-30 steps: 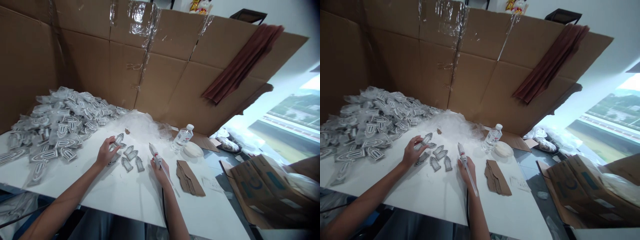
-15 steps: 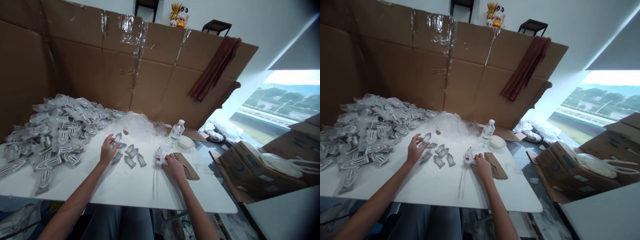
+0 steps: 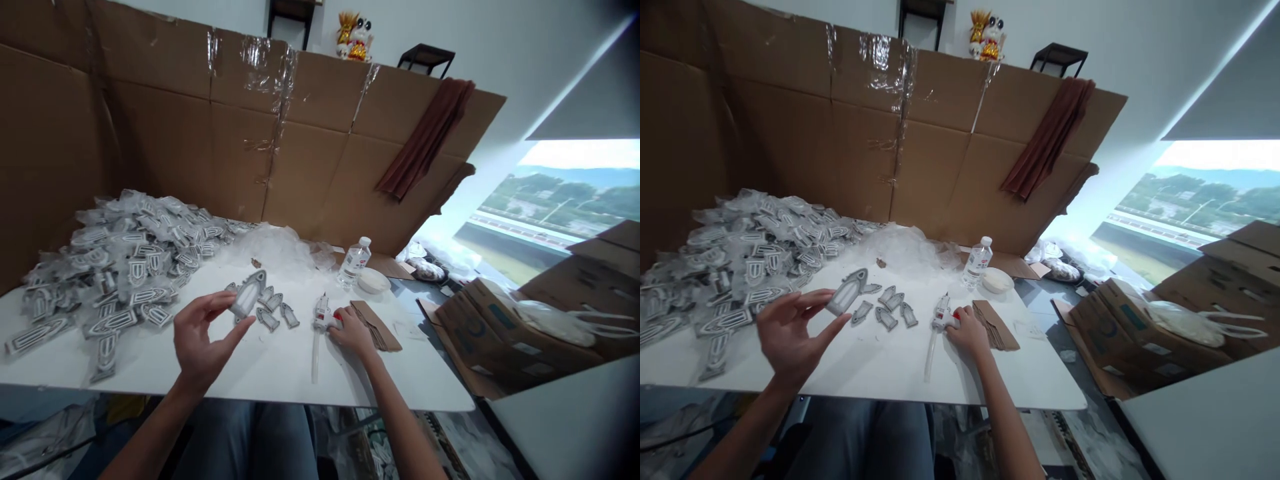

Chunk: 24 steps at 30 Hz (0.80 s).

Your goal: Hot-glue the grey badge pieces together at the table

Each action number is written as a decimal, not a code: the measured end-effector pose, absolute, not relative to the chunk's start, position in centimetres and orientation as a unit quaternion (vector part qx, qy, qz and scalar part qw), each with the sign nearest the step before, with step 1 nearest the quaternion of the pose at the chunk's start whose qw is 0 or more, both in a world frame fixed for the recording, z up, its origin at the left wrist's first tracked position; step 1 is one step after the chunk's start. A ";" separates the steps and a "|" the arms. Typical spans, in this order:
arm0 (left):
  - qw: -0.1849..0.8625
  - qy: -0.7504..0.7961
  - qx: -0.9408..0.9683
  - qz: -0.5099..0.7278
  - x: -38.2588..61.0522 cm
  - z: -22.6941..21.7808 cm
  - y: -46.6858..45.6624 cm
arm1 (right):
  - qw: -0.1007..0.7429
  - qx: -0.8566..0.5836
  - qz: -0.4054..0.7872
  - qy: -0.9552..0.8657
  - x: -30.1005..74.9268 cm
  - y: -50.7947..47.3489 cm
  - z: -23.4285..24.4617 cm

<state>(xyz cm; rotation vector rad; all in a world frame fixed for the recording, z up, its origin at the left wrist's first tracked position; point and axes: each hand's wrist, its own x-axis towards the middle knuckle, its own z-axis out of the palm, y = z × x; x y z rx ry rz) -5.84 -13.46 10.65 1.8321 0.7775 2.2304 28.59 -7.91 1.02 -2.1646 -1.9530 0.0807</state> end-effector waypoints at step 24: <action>0.159 0.243 0.627 0.723 -6.4 12.9 -20.8 | 0.562 -0.255 0.472 -0.630 12.9 -17.3 10.5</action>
